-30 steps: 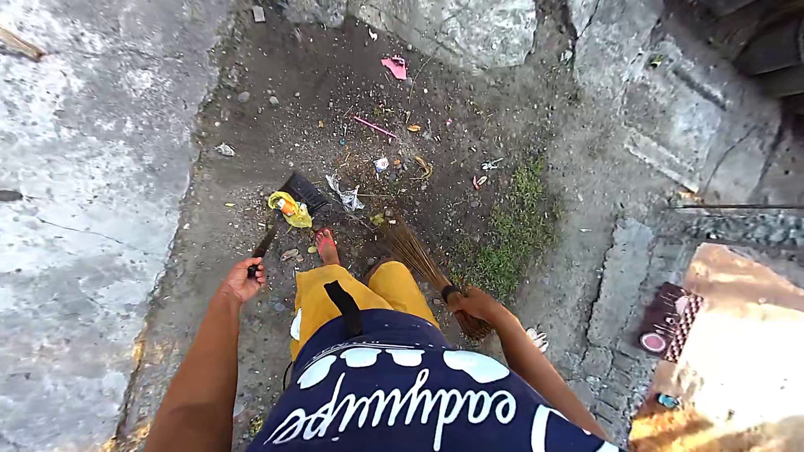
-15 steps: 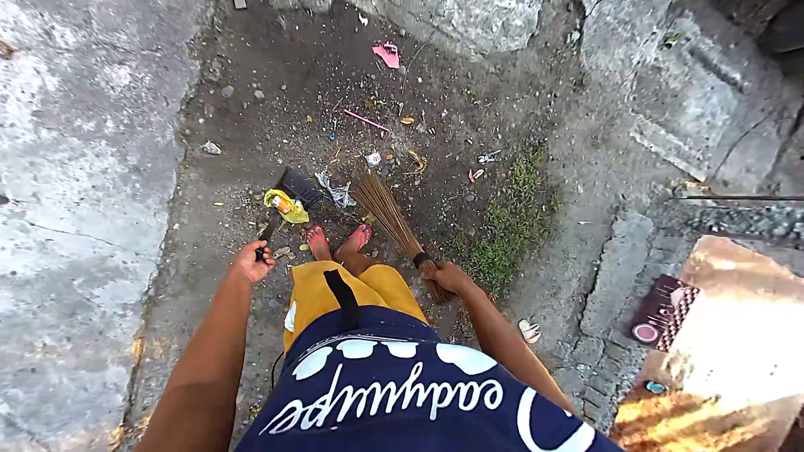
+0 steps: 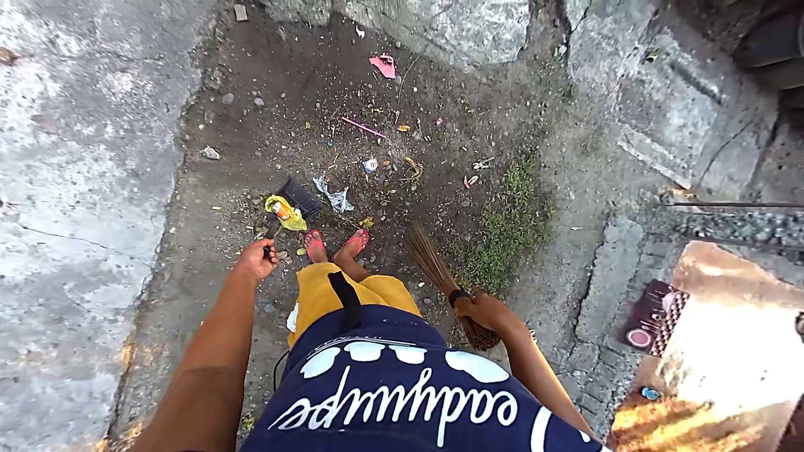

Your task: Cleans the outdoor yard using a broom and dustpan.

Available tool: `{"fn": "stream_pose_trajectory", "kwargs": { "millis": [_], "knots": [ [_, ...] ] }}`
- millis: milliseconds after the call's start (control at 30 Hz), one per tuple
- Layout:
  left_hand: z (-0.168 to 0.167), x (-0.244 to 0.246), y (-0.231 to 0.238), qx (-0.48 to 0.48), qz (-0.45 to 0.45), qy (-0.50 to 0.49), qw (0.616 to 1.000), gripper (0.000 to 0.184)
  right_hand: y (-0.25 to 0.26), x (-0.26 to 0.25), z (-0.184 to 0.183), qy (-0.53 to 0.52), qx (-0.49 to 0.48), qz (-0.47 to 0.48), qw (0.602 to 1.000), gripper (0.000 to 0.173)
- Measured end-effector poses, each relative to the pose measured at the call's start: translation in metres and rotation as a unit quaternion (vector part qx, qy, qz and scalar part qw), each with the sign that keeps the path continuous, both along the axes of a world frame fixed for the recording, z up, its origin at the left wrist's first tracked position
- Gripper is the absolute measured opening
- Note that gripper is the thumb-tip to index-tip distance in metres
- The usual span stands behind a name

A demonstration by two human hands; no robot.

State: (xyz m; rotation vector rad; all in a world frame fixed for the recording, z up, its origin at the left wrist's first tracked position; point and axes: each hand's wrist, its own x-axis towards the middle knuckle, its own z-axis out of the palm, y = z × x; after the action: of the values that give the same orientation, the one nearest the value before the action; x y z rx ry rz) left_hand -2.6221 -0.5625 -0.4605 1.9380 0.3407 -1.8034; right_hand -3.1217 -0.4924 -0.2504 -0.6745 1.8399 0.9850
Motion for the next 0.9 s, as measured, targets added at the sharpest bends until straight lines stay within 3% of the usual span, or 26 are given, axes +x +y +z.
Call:
{"fn": "stream_pose_trajectory", "kwargs": {
  "millis": [100, 333, 400, 567, 633, 733, 833, 900],
  "knots": [
    [-0.013, -0.010, -0.004, -0.002, -0.003, 0.001, 1.000, 0.007, -0.007, 0.028, -0.006, -0.060, -0.052, -0.034, 0.996, 0.055],
    [-0.041, -0.050, -0.028, 0.004, -0.015, -0.001, 1.000, 0.006, -0.048, 0.115, -0.105, -0.151, -0.079, 0.029, 0.985, 0.053],
    [-0.037, -0.056, -0.039, 0.004, -0.007, 0.003, 1.000, 0.008, -0.044, 0.105, -0.102, -0.183, -0.088, 0.026, 0.979, 0.056],
    [-0.041, -0.055, -0.045, -0.003, -0.018, 0.003, 1.000, 0.013, -0.027, 0.067, -0.051, -0.229, -0.132, -0.072, 0.962, 0.057],
    [-0.042, -0.055, -0.044, -0.003, -0.028, 0.003, 1.000, 0.016, -0.035, 0.079, -0.053, -0.194, -0.126, -0.017, 0.973, 0.057],
    [-0.040, -0.061, -0.047, -0.003, -0.034, 0.008, 0.999, 0.018, -0.057, 0.128, -0.089, -0.149, -0.107, 0.074, 0.980, 0.052],
    [-0.034, -0.066, -0.046, -0.002, -0.027, 0.012, 1.000, 0.022, -0.064, 0.163, -0.132, -0.164, -0.073, 0.128, 0.975, 0.053],
    [-0.035, -0.062, -0.046, -0.005, -0.027, 0.010, 1.000, 0.017, -0.063, 0.175, -0.136, -0.197, -0.061, 0.155, 0.966, 0.053]
  ]
}}
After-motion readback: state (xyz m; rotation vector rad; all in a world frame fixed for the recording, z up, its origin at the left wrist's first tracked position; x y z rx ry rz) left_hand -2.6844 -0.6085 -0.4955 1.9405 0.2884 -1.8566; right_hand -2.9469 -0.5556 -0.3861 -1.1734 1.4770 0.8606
